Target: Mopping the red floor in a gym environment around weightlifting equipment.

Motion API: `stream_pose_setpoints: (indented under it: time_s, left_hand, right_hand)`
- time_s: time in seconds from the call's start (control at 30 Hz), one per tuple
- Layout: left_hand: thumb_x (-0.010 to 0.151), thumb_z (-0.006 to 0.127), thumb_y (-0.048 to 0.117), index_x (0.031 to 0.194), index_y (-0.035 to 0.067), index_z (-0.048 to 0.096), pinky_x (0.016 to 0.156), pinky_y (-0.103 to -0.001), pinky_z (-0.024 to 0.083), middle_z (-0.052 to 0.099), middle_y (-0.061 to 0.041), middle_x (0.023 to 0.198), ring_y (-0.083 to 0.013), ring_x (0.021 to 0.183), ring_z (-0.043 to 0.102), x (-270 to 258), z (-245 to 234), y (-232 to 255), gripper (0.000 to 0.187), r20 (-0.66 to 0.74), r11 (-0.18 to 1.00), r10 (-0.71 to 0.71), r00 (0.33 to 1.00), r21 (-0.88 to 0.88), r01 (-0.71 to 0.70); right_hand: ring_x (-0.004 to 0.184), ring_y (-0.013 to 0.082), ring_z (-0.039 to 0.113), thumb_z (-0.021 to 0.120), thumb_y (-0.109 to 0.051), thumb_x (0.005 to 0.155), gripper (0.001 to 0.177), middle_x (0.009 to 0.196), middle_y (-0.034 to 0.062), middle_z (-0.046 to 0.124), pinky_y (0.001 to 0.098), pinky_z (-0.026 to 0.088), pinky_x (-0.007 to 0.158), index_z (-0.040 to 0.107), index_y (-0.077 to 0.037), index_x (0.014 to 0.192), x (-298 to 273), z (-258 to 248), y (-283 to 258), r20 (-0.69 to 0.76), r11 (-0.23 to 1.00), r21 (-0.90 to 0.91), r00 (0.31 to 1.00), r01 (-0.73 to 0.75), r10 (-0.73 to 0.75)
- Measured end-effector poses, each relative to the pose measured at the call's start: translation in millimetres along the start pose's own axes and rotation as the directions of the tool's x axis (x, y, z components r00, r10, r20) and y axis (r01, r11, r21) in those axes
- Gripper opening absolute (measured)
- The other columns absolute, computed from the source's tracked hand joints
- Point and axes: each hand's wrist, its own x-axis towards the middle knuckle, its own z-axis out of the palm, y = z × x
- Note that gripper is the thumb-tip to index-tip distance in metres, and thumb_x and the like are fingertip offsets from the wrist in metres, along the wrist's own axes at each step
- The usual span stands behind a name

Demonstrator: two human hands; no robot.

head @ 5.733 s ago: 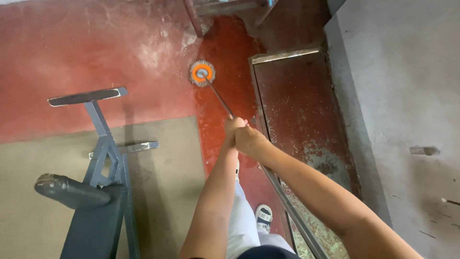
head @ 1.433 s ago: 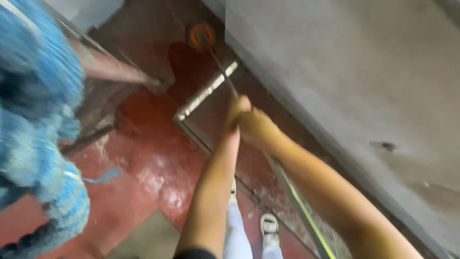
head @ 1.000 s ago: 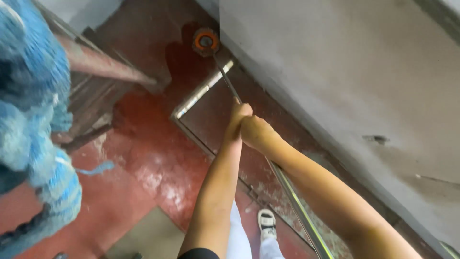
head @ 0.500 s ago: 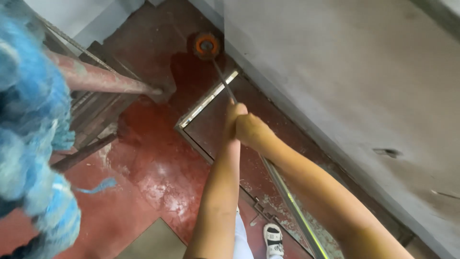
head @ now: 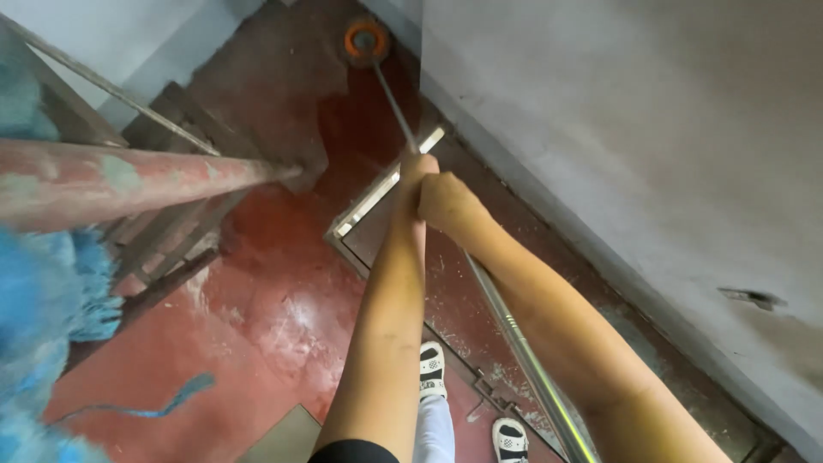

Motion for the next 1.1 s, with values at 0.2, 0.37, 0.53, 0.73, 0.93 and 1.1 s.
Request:
stream_pose_setpoints:
  time_s: [0.2,0.37,0.53,0.73,0.93,1.1]
  left_hand:
    - [0.096,0.042,0.018,0.158,0.005,0.028,0.068,-0.03,0.051,0.063,-0.014,0.112,-0.0171,0.084,0.057,-132,-12,17,0.064,-0.035,0.979,-0.172,0.984,-0.119,0.167]
    - [0.093,0.048,0.007,0.161,0.006,0.024,0.072,-0.03,0.051,0.061,-0.015,0.116,-0.0173,0.087,0.058,-191,-21,-39,0.072,-0.051,0.994,-0.113,0.992,0.01,0.113]
    - [0.095,0.052,0.015,0.158,0.009,0.031,0.063,-0.031,0.049,0.064,-0.014,0.1,-0.0174,0.078,0.057,-288,-1,-53,0.067,-0.125,0.96,-0.28,0.952,-0.027,0.278]
    - [0.073,0.051,-0.008,0.162,0.009,0.008,0.052,-0.039,0.045,0.05,-0.01,0.078,-0.0231,0.06,0.044,-383,-8,-54,0.101,0.0,0.96,-0.248,0.969,-0.134,0.245]
    - [0.067,0.056,-0.007,0.147,-0.022,0.033,0.059,-0.036,0.042,0.048,-0.012,0.087,-0.0201,0.073,0.048,-315,-6,-54,0.085,0.122,0.959,-0.036,0.992,-0.276,0.068]
    - [0.06,0.053,-0.006,0.145,-0.003,0.035,0.074,-0.039,0.053,0.051,-0.016,0.098,-0.0259,0.087,0.057,-237,-17,-14,0.087,-0.001,0.977,-0.124,0.992,-0.173,0.121]
  right_hand:
    - [0.095,0.037,0.075,0.056,-0.009,0.093,0.024,0.104,0.0259,0.074,0.0439,0.061,0.082,0.073,0.003,0.106,-69,29,2,0.058,1.0,-0.009,0.998,0.003,-0.002]
    - [0.097,0.0384,0.074,0.059,-0.01,0.089,0.024,0.104,0.0256,0.073,0.0454,0.06,0.082,0.075,0.001,0.103,-147,61,24,0.037,0.995,-0.037,0.995,0.089,-0.088]
    - [0.099,0.0394,0.073,0.06,-0.011,0.088,0.024,0.104,0.0261,0.073,0.0452,0.06,0.083,0.075,0.002,0.1,-230,80,52,0.084,0.975,-0.136,0.983,0.175,-0.165]
    - [0.096,0.0435,0.07,0.068,-0.017,0.084,0.043,0.107,0.0311,0.067,0.0465,0.057,0.078,0.056,0.011,0.115,-319,76,61,0.197,0.944,-0.234,0.962,0.234,-0.189]
    - [0.083,0.0358,0.073,0.064,-0.01,0.083,0.024,0.097,0.0264,0.071,0.0395,0.06,0.07,0.069,0.009,0.097,-297,81,66,0.099,0.75,-0.495,0.886,0.439,-0.453]
    - [0.081,0.0347,0.075,0.062,-0.011,0.084,0.022,0.093,0.0231,0.074,0.0392,0.06,0.07,0.073,0.005,0.095,-206,71,41,0.052,0.785,-0.466,0.898,0.409,-0.438]
